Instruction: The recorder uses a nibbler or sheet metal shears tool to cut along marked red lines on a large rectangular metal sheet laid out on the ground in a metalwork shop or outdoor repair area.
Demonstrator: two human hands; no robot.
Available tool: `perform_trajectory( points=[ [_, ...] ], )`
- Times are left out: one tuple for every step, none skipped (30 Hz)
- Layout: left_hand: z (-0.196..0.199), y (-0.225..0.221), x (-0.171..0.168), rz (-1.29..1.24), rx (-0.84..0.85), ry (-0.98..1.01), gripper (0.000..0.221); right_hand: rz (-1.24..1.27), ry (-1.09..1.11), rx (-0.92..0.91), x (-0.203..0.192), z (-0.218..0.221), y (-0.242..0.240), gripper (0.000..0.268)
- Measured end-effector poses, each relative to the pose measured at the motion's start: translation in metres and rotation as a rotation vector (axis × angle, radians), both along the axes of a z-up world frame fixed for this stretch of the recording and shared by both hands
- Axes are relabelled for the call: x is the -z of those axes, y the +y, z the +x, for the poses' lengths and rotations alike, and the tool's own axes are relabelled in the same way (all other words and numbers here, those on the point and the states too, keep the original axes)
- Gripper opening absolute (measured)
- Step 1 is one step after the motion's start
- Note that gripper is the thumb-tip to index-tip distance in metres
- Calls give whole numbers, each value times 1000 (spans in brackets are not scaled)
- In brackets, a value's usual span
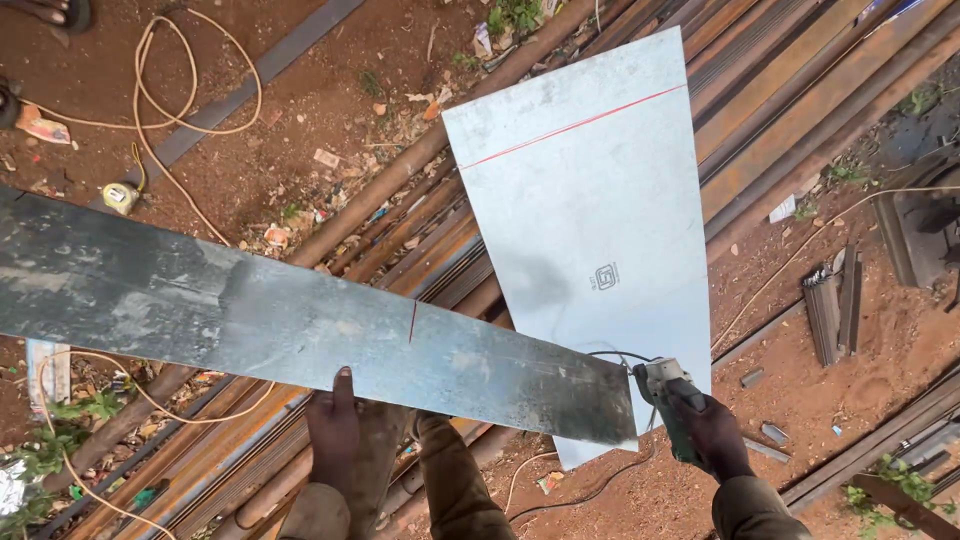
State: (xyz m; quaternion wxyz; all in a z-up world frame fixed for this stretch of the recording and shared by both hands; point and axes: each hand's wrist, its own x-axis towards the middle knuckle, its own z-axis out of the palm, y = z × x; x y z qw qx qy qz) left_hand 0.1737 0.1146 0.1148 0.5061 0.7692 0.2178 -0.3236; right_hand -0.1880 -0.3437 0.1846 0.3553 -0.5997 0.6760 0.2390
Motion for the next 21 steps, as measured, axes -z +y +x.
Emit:
perform_trajectory(
  points=[
    [9, 9, -11, -1, 23, -22, 58, -1, -22, 23, -3, -23, -1, 51],
    [19, 16, -24, 12, 2, -98, 57, -55, 21, 60, -9, -46, -2, 51],
    [30, 23, -36, 24, -19, -173, 57, -107, 65, 98, -13, -69, -1, 52],
    [39, 34, -44, 19, 6, -189, 57, -107, 50, 124, -14, -92, 5, 52],
    [50, 45, -51, 89, 86, -253, 67, -150, 12, 219, -15, -115, 12, 50],
    [59, 57, -60, 162, 159, -315, 77, -190, -23, 309, -15, -136, 18, 49],
    [71, 55, -76, 161, 177, -330, 77, -188, -35, 328, -13, -152, 29, 49],
    [82, 51, -90, 197, 172, -382, 67, -189, -98, 398, -12, -170, 42, 47],
    [94, 47, -103, 232, 167, -436, 59, -190, -162, 467, -9, -186, 55, 46],
    [103, 45, -109, 226, 188, -442, 59, -192, -164, 489, -13, -190, 69, 46],
    [112, 42, -114, 195, 147, -443, 57, -167, -104, 483, -15, -193, 84, 47],
    [118, 43, -119, 169, 102, -440, 56, -136, -40, 472, -18, -198, 98, 48],
    [125, 40, -122, 168, 120, -441, 56, -134, -38, 489, -20, -202, 118, 48],
    [131, 38, -125, 128, 82, -443, 51, -64, -4, 479, -19, -203, 134, 48],
    [138, 35, -128, 87, 45, -445, 46, 6, 29, 467, -18, -203, 149, 48],
    [144, 37, -123, 85, 62, -445, 46, 7, 31, 484, -18, -202, 165, 48],
    [151, 38, -118, 99, 96, -491, 53, 60, 24, 506, -16, -200, 180, 45],
    [155, 43, -114, 117, 131, -529, 61, 117, 25, 527, -21, -201, 198, 43],
    [155, 44, -115, 121, 148, -520, 61, 122, 35, 542, -21, -206, 217, 43],
    [159, 41, -114, 119, 141, -497, 59, 200, 25, 556, -15, -208, 233, 43],
    [163, 38, -113, 117, 134, -473, 57, 277, 14, 571, -10, -210, 249, 42]
  ],
)
